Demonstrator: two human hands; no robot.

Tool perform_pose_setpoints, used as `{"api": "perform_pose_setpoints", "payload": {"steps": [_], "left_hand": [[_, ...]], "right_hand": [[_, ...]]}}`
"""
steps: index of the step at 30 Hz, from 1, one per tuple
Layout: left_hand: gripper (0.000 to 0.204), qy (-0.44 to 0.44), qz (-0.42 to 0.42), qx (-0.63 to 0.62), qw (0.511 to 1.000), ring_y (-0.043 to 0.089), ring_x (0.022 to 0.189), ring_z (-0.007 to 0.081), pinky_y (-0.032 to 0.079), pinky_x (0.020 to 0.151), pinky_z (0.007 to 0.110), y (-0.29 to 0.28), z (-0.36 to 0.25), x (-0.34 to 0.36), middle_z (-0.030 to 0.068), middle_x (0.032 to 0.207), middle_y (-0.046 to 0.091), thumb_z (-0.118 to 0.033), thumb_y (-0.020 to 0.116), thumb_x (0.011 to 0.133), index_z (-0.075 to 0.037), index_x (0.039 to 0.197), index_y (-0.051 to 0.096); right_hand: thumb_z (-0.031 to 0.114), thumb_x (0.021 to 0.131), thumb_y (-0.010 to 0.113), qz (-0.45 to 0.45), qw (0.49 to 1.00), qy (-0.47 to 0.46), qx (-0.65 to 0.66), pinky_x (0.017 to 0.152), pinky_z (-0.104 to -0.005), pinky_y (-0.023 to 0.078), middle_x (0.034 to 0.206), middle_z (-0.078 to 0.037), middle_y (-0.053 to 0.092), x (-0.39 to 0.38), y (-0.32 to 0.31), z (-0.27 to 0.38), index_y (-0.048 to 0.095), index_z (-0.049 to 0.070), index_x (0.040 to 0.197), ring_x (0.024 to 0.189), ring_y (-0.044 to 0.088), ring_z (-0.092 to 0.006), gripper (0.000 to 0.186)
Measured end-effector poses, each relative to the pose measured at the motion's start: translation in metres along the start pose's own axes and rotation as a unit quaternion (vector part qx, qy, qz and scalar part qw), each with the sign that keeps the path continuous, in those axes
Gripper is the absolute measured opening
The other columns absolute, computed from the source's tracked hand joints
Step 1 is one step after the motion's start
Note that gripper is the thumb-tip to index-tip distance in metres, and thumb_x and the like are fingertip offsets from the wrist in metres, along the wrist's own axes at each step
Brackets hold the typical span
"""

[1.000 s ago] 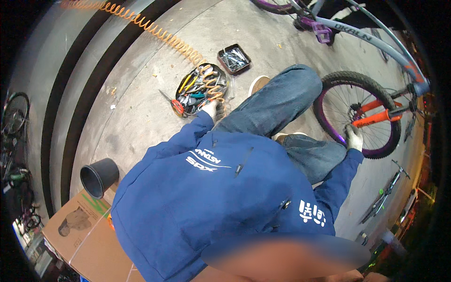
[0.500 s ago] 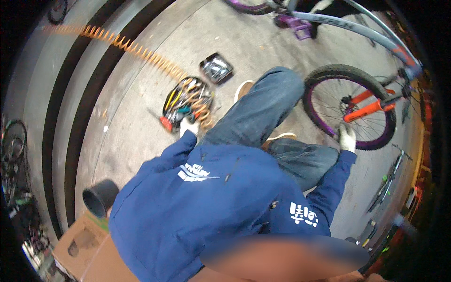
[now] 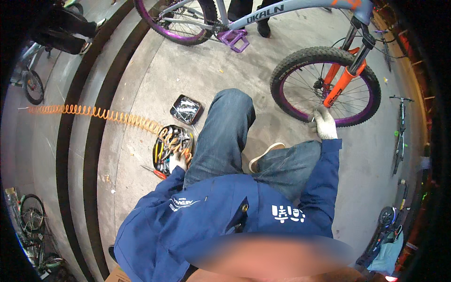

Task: The person kneels on the floor and adjusts the handlebar and front wheel of a bicycle. They rotate the front wheel and manipulate the handlebar stem and cables with gloved hands, then reposition the bicycle on the floor.

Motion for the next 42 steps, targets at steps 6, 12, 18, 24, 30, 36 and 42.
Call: {"api": "perform_pose_setpoints", "payload": {"steps": [6, 12, 18, 24, 30, 36, 42], "left_hand": [[0.034, 0.116, 0.049, -0.004, 0.992, 0.071, 0.094, 0.0392, 0.055, 0.083, 0.045, -0.007, 0.014, -0.016, 0.022, 0.098, 0.073, -0.035, 0.062, 0.098, -0.008, 0.114, 0.073], [0.033, 0.098, 0.062, -0.091, 0.989, 0.073, 0.084, 0.0305, 0.055, 0.073, 0.042, -0.028, 0.029, -0.017, 0.018, 0.089, 0.075, -0.036, 0.065, 0.1, -0.006, 0.112, 0.074], [0.034, 0.012, 0.168, -0.225, 0.96, 0.068, 0.109, 0.0208, 0.053, 0.095, 0.031, -0.037, 0.05, 0.008, 0.0136, 0.119, 0.073, -0.016, 0.062, 0.104, 0.006, 0.13, 0.063], [0.033, 0.039, 0.086, -0.147, 0.985, 0.071, 0.095, 0.0258, 0.056, 0.087, 0.036, -0.042, 0.04, 0.021, 0.0178, 0.108, 0.073, -0.016, 0.067, 0.098, 0.006, 0.122, 0.063], [0.027, 0.05, 0.041, -0.231, 0.971, 0.07, 0.079, 0.0189, 0.056, 0.07, 0.031, -0.035, 0.022, 0.044, 0.0122, 0.092, 0.072, -0.01, 0.063, 0.093, 0.003, 0.116, 0.067], [0.022, 0.102, 0.06, -0.331, 0.936, 0.061, 0.072, 0.012, 0.049, 0.062, 0.027, -0.011, -0.001, 0.078, 0.0075, 0.089, 0.068, -0.011, 0.062, 0.098, 0.0, 0.117, 0.064], [0.027, 0.12, 0.081, -0.325, 0.935, 0.068, 0.1, 0.0222, 0.052, 0.095, 0.033, 0.01, -0.023, 0.083, 0.0147, 0.107, 0.073, -0.009, 0.063, 0.096, 0.004, 0.12, 0.066]], "right_hand": [[0.02, 0.105, 0.057, 0.049, 0.998, 0.001, -0.028, 0.049, -0.027, 0.048, 0.088, -0.009, 0.069, -0.003, 0.01, 0.002, 0.06, 0.004, 0.126, 0.061, 0.063, -0.0132, 0.027], [0.02, 0.104, 0.058, 0.097, 0.993, 0.007, -0.072, 0.053, -0.0295, 0.05, 0.088, -0.007, 0.07, -0.007, 0.019, 0.009, 0.062, 0.004, 0.125, 0.062, 0.063, -0.0134, 0.027], [0.02, 0.104, 0.058, 0.098, 0.992, 0.009, -0.073, 0.057, -0.0293, 0.052, 0.09, -0.006, 0.071, -0.019, 0.022, 0.023, 0.062, 0.003, 0.127, 0.065, 0.064, -0.0126, 0.028], [0.017, 0.102, 0.058, 0.015, 0.997, -0.069, 0.032, 0.059, -0.029, 0.054, 0.091, -0.007, 0.069, -0.019, 0.008, 0.043, 0.059, 0.002, 0.127, 0.072, 0.067, -0.0148, 0.03], [0.011, 0.101, 0.055, -0.066, 0.9, -0.175, 0.394, 0.064, -0.0351, 0.057, 0.094, -0.007, 0.068, 0.001, -0.072, 0.108, 0.061, 0.005, 0.115, 0.079, 0.067, -0.0204, 0.016], [0.026, 0.098, 0.07, -0.278, 0.824, -0.295, 0.396, 0.046, -0.0247, 0.038, 0.08, 0.002, 0.053, -0.028, -0.208, 0.269, 0.066, 0.01, 0.101, 0.055, 0.044, -0.0108, 0.017], [0.038, 0.101, 0.064, -0.269, 0.8, -0.482, -0.237, 0.076, -0.028, 0.053, 0.112, -0.009, 0.071, -0.106, -0.157, 0.433, 0.062, 0.001, 0.136, 0.087, 0.064, -0.0165, 0.051]]}}
Point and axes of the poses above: each hand's wrist, its own x-axis towards the middle knuckle, its own y-axis out of the palm, z = x × y, the point moved 8 cm from there along x, towards the middle knuckle
